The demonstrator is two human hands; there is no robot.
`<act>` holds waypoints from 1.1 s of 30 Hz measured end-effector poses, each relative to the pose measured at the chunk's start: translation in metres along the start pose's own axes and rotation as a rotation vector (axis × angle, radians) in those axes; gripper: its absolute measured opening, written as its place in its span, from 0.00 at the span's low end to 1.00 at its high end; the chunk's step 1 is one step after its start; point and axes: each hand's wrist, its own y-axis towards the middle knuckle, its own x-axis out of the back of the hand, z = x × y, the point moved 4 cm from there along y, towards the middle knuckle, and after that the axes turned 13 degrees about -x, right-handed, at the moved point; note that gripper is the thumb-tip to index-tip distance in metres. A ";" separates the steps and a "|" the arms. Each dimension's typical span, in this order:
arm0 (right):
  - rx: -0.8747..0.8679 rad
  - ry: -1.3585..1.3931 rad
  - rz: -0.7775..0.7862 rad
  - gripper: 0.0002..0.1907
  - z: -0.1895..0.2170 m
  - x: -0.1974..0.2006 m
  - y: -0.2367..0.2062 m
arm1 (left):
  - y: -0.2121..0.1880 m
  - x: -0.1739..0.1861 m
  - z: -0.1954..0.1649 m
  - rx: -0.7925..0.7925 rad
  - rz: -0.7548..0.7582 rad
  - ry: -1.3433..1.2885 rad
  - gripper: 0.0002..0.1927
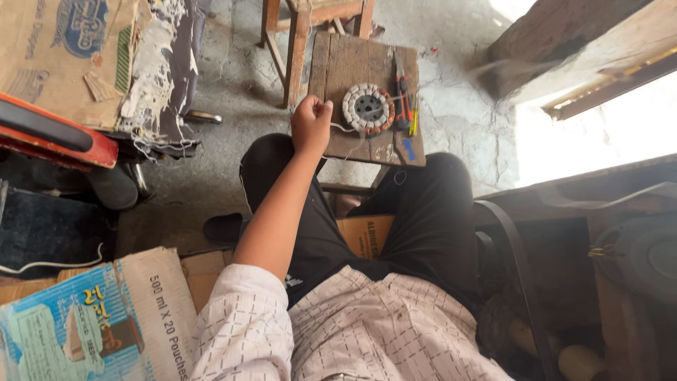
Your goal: The person uses a screwdriver to manipulate white wires on a circular electrical component, likely a motor stator. They repeatedly insert the tool into slots, pull and adjust the wires, and reposition the component on a wooden workbench.
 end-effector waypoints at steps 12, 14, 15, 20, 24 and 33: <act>0.304 -0.408 0.742 0.20 0.059 -0.103 0.107 | 0.002 0.000 0.000 -0.033 -0.041 -0.054 0.09; 0.693 -0.282 0.829 0.21 0.102 -0.147 0.064 | 0.001 0.000 0.003 -0.013 -0.026 -0.046 0.09; 0.839 -0.215 0.856 0.21 0.122 -0.167 0.033 | 0.001 0.000 0.005 -0.006 -0.018 -0.047 0.08; 0.660 -0.547 1.204 0.23 0.170 -0.222 -0.100 | 0.000 -0.004 0.013 0.034 0.025 -0.038 0.08; 0.821 -0.954 0.782 0.37 0.187 -0.196 -0.103 | -0.002 -0.005 0.017 -0.007 0.026 -0.043 0.08; 0.829 -0.449 0.945 0.09 0.149 -0.244 -0.068 | -0.003 -0.007 0.014 -0.013 0.050 -0.034 0.07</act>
